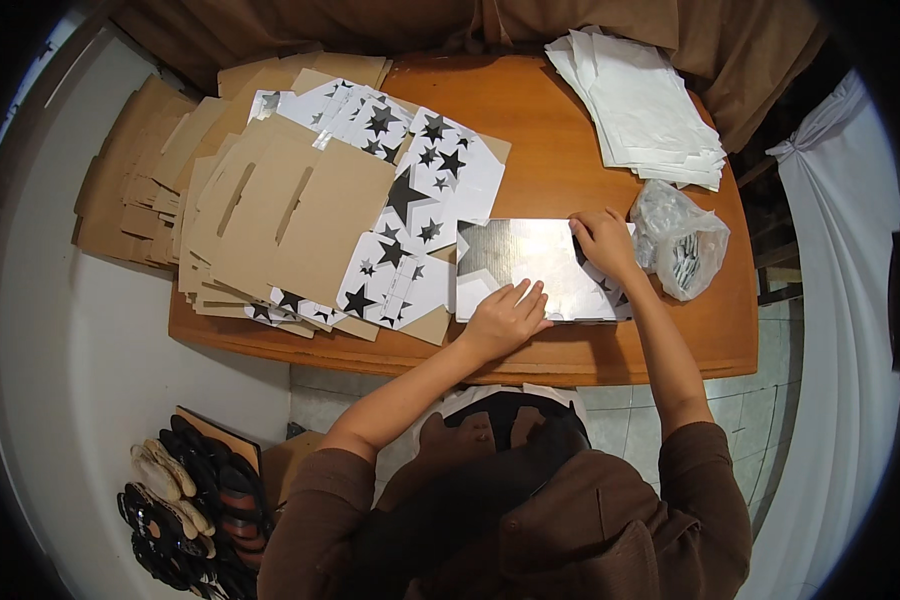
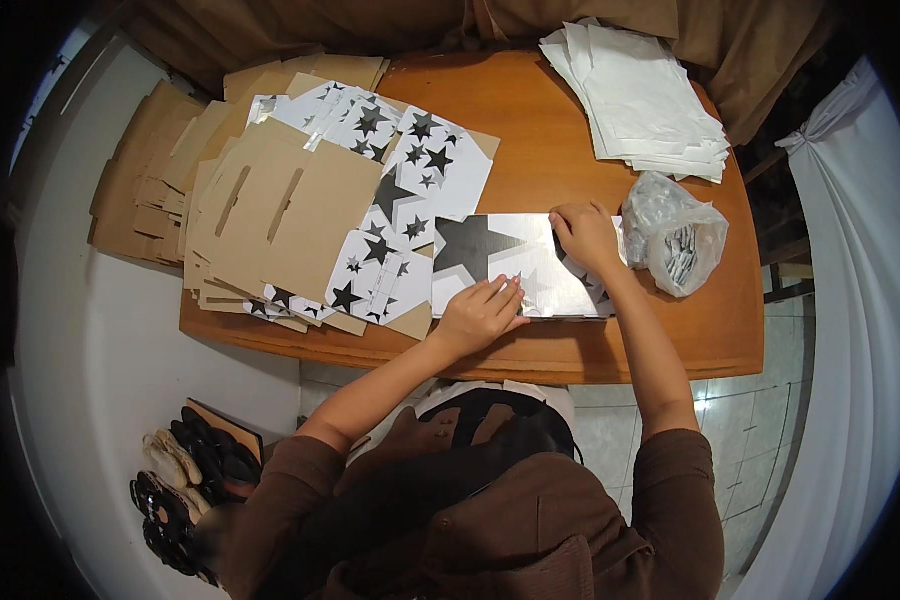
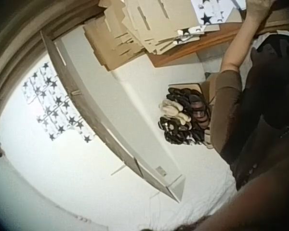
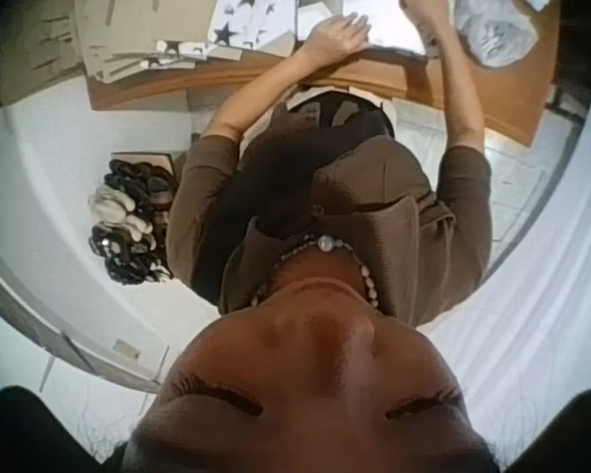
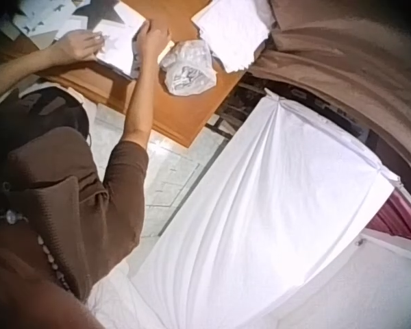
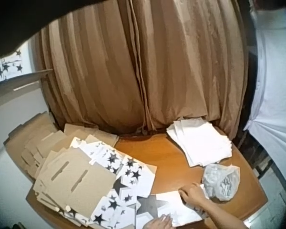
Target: Folding flat cardboard shoe boxes and placing white tissue paper inside before stacking them.
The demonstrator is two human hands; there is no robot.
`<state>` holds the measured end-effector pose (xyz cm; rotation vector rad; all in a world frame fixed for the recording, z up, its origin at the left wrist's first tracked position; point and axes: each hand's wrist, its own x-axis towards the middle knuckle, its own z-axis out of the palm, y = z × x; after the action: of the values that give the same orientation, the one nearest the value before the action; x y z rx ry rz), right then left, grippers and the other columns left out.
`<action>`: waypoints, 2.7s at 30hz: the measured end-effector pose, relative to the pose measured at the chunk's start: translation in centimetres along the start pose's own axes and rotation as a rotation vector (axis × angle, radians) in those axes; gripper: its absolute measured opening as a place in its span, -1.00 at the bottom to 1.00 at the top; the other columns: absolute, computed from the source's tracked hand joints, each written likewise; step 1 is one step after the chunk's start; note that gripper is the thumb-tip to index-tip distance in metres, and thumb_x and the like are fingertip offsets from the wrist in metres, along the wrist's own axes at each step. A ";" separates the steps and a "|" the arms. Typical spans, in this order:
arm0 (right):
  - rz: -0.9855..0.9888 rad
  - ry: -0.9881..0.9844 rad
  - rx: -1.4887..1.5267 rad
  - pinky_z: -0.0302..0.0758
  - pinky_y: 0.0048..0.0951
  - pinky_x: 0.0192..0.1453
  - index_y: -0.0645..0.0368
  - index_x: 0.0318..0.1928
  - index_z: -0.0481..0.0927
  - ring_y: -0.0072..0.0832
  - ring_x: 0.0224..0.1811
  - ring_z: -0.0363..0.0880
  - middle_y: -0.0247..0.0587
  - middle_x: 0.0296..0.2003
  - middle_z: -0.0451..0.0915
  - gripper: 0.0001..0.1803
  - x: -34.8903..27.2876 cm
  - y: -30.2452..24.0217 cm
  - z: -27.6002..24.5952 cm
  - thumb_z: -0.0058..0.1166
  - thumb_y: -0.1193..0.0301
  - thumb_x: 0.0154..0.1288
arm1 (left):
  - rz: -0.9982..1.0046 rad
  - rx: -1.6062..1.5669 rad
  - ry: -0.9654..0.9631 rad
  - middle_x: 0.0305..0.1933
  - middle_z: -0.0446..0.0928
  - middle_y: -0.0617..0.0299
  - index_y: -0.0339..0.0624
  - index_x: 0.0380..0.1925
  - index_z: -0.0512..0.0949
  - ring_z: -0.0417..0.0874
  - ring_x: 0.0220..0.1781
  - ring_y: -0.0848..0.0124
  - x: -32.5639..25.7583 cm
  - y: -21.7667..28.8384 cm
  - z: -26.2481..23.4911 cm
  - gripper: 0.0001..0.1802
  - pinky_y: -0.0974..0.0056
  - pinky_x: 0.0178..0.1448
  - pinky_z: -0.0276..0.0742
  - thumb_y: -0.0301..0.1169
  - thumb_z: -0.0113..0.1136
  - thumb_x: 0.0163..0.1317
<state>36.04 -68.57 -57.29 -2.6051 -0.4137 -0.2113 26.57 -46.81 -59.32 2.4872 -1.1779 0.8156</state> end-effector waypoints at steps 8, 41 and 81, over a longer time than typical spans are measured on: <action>0.241 0.070 0.088 0.50 -0.20 -0.20 0.15 -0.24 0.66 -0.07 -0.29 0.60 -0.02 -0.33 0.64 -0.72 -2.9 0.7 -2.7 -0.02 0.26 0.25 | 0.165 -0.022 -0.102 0.00 0.53 0.17 -0.16 -0.19 0.53 0.53 0.05 0.27 2.2 -1.7 -0.7 -0.55 0.13 0.17 0.41 -0.07 0.24 0.04; 0.114 -0.092 1.190 -0.30 -0.39 0.47 0.16 0.43 -0.15 -0.30 0.48 -0.21 -0.03 0.43 -0.13 -0.22 -12.8 7.1 -3.1 -0.18 0.12 0.37 | -0.613 -0.403 -0.290 0.47 -0.45 -0.19 -0.36 0.34 -0.49 -0.18 0.50 -0.05 0.5 8.4 3.8 0.43 -0.03 0.49 -0.16 -0.17 0.47 -0.22; -1.261 0.667 -0.071 -0.06 0.26 0.37 0.06 0.28 0.27 -0.04 0.25 0.22 0.09 0.14 0.27 -0.32 3.5 -25.0 -15.2 0.01 0.46 0.06 | -0.433 1.244 0.130 0.26 0.16 0.19 0.22 0.36 0.10 0.12 0.33 0.17 5.1 3.1 -29.6 0.11 -0.11 0.45 -0.08 -0.26 0.43 -0.32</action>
<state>30.02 -54.38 -32.19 -1.7696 -1.6864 -1.4230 15.69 -38.33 -32.45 3.2480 0.0898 1.9072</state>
